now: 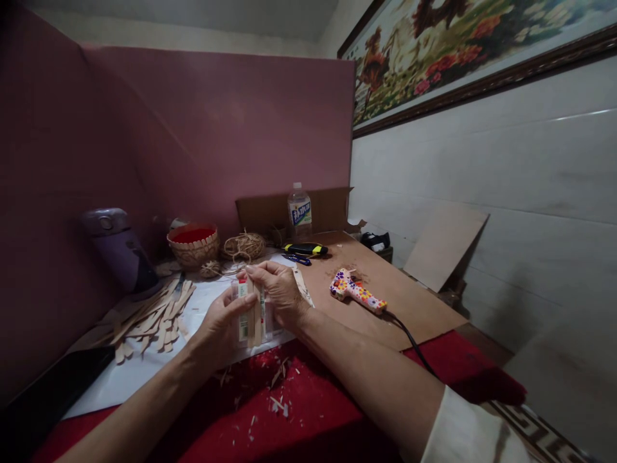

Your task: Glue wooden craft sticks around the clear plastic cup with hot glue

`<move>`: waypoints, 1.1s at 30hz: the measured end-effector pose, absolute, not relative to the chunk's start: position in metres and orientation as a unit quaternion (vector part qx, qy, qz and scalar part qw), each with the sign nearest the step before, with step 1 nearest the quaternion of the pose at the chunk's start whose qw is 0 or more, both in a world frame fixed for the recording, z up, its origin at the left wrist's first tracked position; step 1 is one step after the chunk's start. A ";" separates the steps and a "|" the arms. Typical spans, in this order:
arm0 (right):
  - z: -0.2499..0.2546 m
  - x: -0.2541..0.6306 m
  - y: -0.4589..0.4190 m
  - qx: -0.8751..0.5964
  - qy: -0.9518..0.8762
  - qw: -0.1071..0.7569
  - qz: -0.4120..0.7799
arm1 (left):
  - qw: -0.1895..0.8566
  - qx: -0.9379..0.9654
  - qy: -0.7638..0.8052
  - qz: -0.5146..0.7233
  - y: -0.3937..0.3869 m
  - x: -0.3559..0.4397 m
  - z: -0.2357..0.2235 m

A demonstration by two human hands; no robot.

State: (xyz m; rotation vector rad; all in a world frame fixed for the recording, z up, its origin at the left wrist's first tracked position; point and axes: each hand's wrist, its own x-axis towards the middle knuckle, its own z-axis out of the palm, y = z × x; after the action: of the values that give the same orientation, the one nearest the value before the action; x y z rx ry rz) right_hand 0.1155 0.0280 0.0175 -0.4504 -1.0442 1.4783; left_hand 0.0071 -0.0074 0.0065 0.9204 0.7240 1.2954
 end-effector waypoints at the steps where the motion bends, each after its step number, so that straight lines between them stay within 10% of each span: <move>1: 0.017 0.116 0.029 -0.196 -0.452 0.587 0.642 | 0.644 0.403 0.320 0.566 -0.007 0.007 0.007; 33: 0.001 0.118 0.042 -0.144 -0.532 0.529 0.645 | 0.646 0.372 0.286 0.602 -0.014 -0.004 0.029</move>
State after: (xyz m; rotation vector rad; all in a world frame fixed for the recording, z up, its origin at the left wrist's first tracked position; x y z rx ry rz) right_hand 0.1184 0.0415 0.0014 -0.3440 -1.2702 1.5409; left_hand -0.0042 -0.0137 0.0288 0.8464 0.6509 1.3693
